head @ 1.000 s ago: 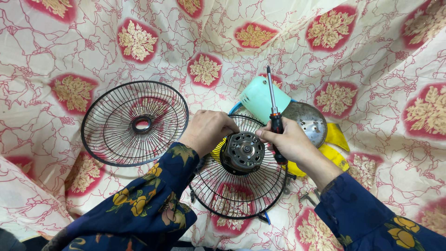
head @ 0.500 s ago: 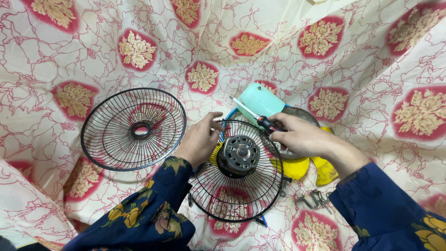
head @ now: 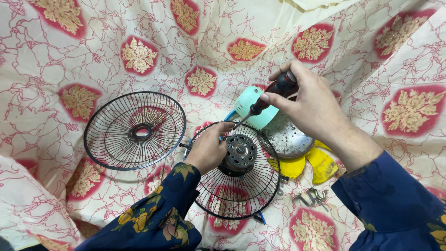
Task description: The person uses a screwdriver to tighten screws on the central motor housing of a disassembled electric fan. The fan cage and blades are removed and placed nearby on a patterned cloth surface.
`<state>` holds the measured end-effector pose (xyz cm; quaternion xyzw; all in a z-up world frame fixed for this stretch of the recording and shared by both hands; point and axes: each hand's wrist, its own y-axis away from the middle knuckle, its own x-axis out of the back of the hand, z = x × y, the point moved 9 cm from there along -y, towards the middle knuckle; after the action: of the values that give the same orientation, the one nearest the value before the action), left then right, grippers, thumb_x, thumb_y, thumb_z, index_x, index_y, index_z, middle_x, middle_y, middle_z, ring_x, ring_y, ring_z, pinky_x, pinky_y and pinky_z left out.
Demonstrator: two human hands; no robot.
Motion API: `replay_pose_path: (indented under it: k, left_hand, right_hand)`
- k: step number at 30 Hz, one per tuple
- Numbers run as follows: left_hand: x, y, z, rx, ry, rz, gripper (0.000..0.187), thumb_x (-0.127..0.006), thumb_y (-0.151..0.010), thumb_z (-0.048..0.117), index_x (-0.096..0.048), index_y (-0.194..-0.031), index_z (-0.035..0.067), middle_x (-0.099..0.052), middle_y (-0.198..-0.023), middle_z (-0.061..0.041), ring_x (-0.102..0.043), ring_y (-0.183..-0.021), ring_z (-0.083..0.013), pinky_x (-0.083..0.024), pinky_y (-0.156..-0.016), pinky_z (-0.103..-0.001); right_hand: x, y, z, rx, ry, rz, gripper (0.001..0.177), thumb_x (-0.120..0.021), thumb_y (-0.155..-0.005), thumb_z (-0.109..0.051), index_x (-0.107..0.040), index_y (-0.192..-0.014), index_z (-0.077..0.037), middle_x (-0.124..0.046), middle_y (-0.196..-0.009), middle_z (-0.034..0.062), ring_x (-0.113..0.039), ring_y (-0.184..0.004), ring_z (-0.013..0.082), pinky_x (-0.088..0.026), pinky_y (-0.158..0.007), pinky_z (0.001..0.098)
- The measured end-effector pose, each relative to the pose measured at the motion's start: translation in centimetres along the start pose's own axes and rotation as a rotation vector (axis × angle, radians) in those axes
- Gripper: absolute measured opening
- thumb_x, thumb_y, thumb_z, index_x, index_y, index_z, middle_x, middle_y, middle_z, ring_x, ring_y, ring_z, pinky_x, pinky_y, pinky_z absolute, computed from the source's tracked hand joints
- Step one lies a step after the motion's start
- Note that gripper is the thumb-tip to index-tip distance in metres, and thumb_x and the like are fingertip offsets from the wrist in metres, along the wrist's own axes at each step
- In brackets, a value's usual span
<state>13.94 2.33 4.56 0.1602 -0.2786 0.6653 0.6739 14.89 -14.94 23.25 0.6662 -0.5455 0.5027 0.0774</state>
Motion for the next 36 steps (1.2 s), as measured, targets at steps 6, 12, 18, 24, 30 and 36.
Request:
replay_pose_path:
  k: [6,12,18,24,30,36]
  left_hand:
    - [0.1,0.3,1.1,-0.062,-0.008,0.02,0.05,-0.051,-0.083,-0.004,-0.062,-0.13,0.007,-0.07,-0.126,-0.014,-0.066,-0.121,-0.0277,-0.048,-0.106,-0.039]
    - [0.1,0.3,0.7,-0.082,0.001,0.027,0.048,-0.05,-0.083,-0.004,-0.063,-0.129,0.005,-0.071,-0.124,-0.015,-0.066,-0.121,-0.0281,-0.048,-0.105,-0.038]
    - [0.2,0.3,0.5,-0.094,0.002,0.043,0.046,-0.052,-0.083,-0.004,-0.064,-0.127,0.004,-0.071,-0.124,-0.016,-0.066,-0.12,-0.0283,-0.048,-0.106,-0.038]
    - [0.1,0.2,0.6,-0.068,-0.061,0.027,0.046,-0.05,-0.084,-0.003,-0.065,-0.127,0.003,-0.071,-0.124,-0.017,-0.065,-0.121,-0.0305,-0.047,-0.106,-0.04]
    - [0.3,0.2,0.9,-0.063,-0.115,-0.008,0.048,-0.051,-0.085,-0.001,-0.064,-0.131,0.005,-0.07,-0.123,-0.019,-0.065,-0.12,-0.0321,-0.046,-0.106,-0.041]
    - [0.1,0.2,1.0,-0.053,-0.058,-0.031,0.052,-0.049,-0.084,-0.005,-0.061,-0.134,0.005,-0.071,-0.125,-0.017,-0.065,-0.121,-0.0305,-0.047,-0.107,-0.039]
  right_hand:
    - [-1.9,0.0,-1.1,0.08,-0.035,-0.071,0.037,-0.082,-0.085,-0.023,-0.063,-0.112,-0.006,-0.076,-0.096,0.0067,-0.074,-0.088,0.0147,-0.057,-0.077,0.0334]
    - [-2.6,0.0,-0.7,0.027,-0.035,-0.095,0.037,-0.081,-0.086,-0.024,-0.063,-0.113,-0.008,-0.076,-0.094,0.0068,-0.074,-0.087,0.0154,-0.057,-0.076,0.0339]
    - [-2.7,-0.1,-0.9,0.065,-0.034,-0.083,0.036,-0.082,-0.086,-0.024,-0.063,-0.111,-0.007,-0.076,-0.095,0.0076,-0.075,-0.088,0.0166,-0.057,-0.077,0.0345]
    - [-3.1,-0.2,-1.3,0.081,-0.022,-0.098,0.033,-0.075,-0.091,-0.028,-0.062,-0.112,-0.006,-0.075,-0.095,0.0099,-0.075,-0.089,0.0196,-0.057,-0.078,0.0368]
    - [-3.3,-0.2,-2.2,0.101,-0.146,-0.144,0.031,-0.049,-0.105,-0.025,-0.056,-0.125,-0.003,-0.075,-0.094,0.012,-0.074,-0.089,0.021,-0.055,-0.079,0.0382]
    - [-2.6,-0.1,-1.5,-0.017,-0.119,-0.082,0.028,-0.058,-0.103,-0.028,-0.064,-0.113,-0.003,-0.076,-0.083,0.0088,-0.077,-0.078,0.0151,-0.058,-0.068,0.0326]
